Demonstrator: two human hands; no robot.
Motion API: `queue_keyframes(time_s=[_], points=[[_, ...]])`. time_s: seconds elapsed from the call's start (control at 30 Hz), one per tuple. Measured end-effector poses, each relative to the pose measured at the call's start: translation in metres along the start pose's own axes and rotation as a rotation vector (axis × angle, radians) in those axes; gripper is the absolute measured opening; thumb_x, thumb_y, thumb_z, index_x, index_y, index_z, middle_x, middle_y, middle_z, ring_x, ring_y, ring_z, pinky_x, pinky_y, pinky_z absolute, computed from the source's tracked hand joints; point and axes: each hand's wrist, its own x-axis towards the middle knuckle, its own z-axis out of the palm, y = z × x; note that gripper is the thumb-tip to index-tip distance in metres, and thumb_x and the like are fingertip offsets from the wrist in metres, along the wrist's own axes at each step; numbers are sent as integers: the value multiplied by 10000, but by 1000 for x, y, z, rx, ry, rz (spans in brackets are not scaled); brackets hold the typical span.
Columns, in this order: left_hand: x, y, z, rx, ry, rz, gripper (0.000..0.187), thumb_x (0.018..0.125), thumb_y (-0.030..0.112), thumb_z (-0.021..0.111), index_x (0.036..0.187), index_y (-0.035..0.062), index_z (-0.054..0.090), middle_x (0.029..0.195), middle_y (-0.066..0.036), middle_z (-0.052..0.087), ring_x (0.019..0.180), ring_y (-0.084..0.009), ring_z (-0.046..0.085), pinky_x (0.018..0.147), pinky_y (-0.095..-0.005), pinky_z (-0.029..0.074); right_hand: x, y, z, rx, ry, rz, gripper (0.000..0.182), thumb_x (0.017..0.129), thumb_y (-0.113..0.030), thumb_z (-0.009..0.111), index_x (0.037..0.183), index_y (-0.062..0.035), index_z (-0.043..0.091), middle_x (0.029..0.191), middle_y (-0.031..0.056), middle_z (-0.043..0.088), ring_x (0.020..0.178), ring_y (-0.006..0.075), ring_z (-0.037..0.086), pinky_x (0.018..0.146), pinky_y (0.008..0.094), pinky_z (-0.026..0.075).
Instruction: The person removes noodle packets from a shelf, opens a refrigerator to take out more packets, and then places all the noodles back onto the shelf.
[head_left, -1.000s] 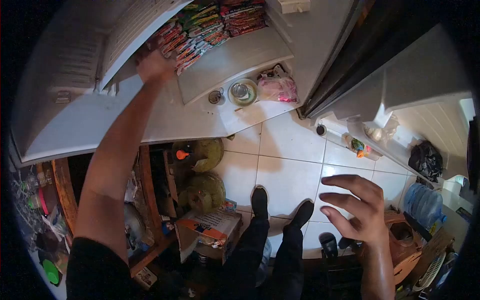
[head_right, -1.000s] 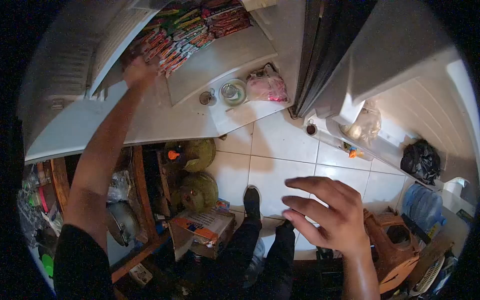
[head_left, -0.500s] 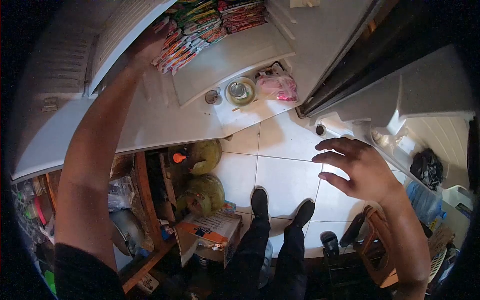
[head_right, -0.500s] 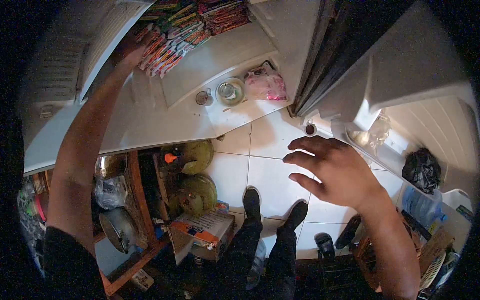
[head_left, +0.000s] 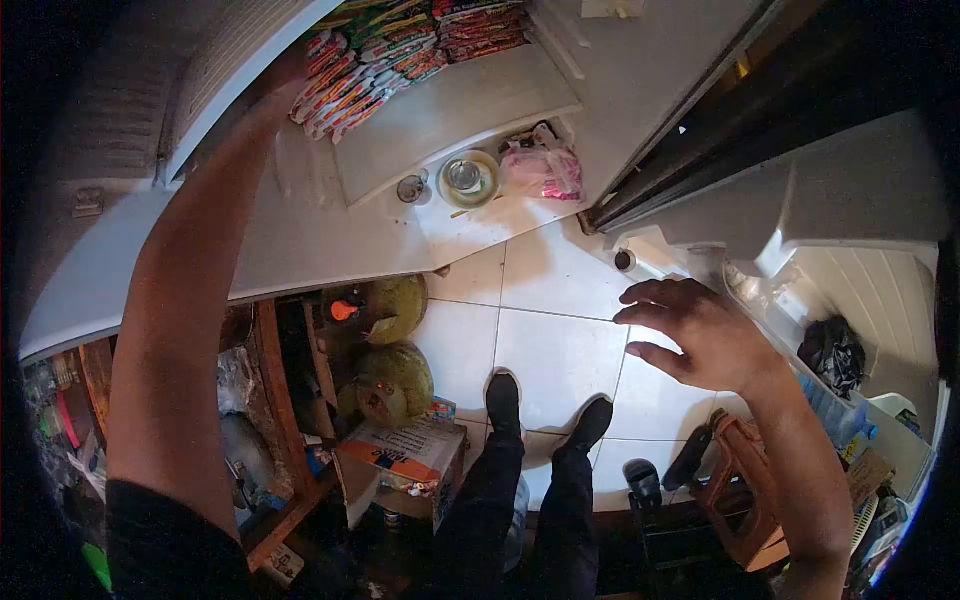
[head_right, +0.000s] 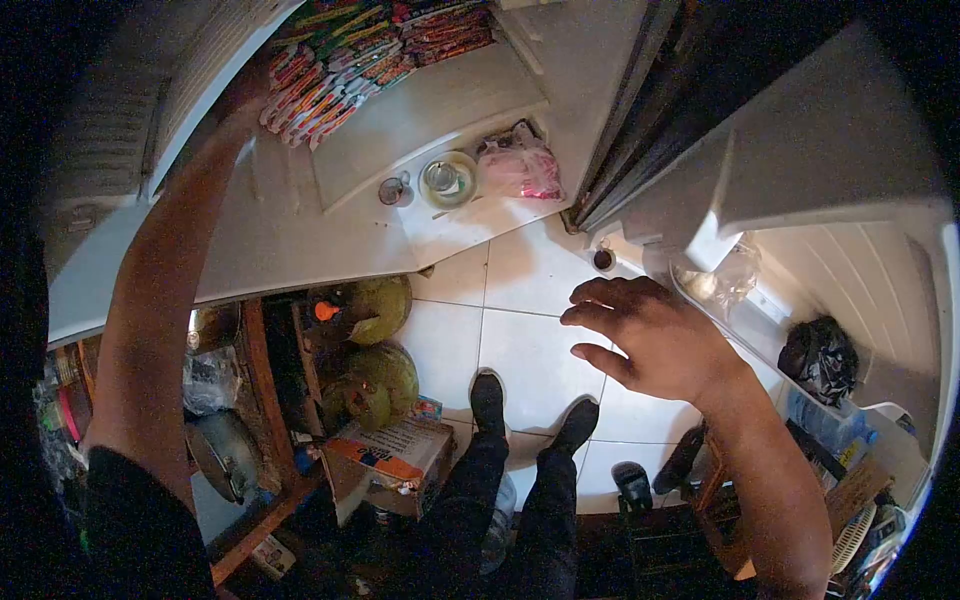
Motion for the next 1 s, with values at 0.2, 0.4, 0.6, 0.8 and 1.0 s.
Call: queue_keyframes(time_s=[0.2, 0.4, 0.6, 0.8, 1.0], points=[[5, 5, 0, -12, 22, 10, 544, 938, 481, 584, 1317, 92, 567, 1289, -141, 604, 1178, -290, 588, 1036, -415, 445, 1, 1, 0, 43, 30, -17, 282, 939, -268, 621, 1136, -68, 650, 1157, 101, 644, 1089, 309, 622, 972, 428, 488], [9, 10, -2, -39, 27, 29, 508, 941, 455, 588, 1293, 90, 582, 1261, -137, 618, 1159, -282, 595, 1030, -412, 450, 1, -2, 0, 68, 45, -2, 278, 932, -262, 633, 1133, -71, 653, 1156, 105, 651, 1089, 311, 623, 969, 425, 494], [8, 9, -8, -36, 37, 41, 472, 943, 429, 593, 1269, 87, 597, 1234, -133, 631, 1141, -275, 603, 1024, -409, 454, 1, -5, 0, 122, 42, 51, 292, 938, -273, 636, 1144, -67, 656, 1181, 108, 658, 1106, 318, 624, 979, 420, 495], [12, 12, -3, -17, 73, 58, 437, 946, 402, 597, 1245, 85, 612, 1207, -128, 645, 1122, -267, 610, 1018, -405, 459, 2, -6, -3, 120, 5, 73, 304, 947, -282, 630, 1167, -73, 652, 1188, 118, 657, 1109, 323, 622, 989, 418, 491], [13, 11, 13, 131, 186, 121, 401, 949, 376, 601, 1222, 83, 628, 1179, -124, 658, 1104, -260, 618, 1012, -402, 463, 1, -6, -1, 129, 14, 88, 287, 934, -262, 660, 1153, -76, 664, 1159, 128, 669, 1092, 322, 636, 972, 413, 502]])
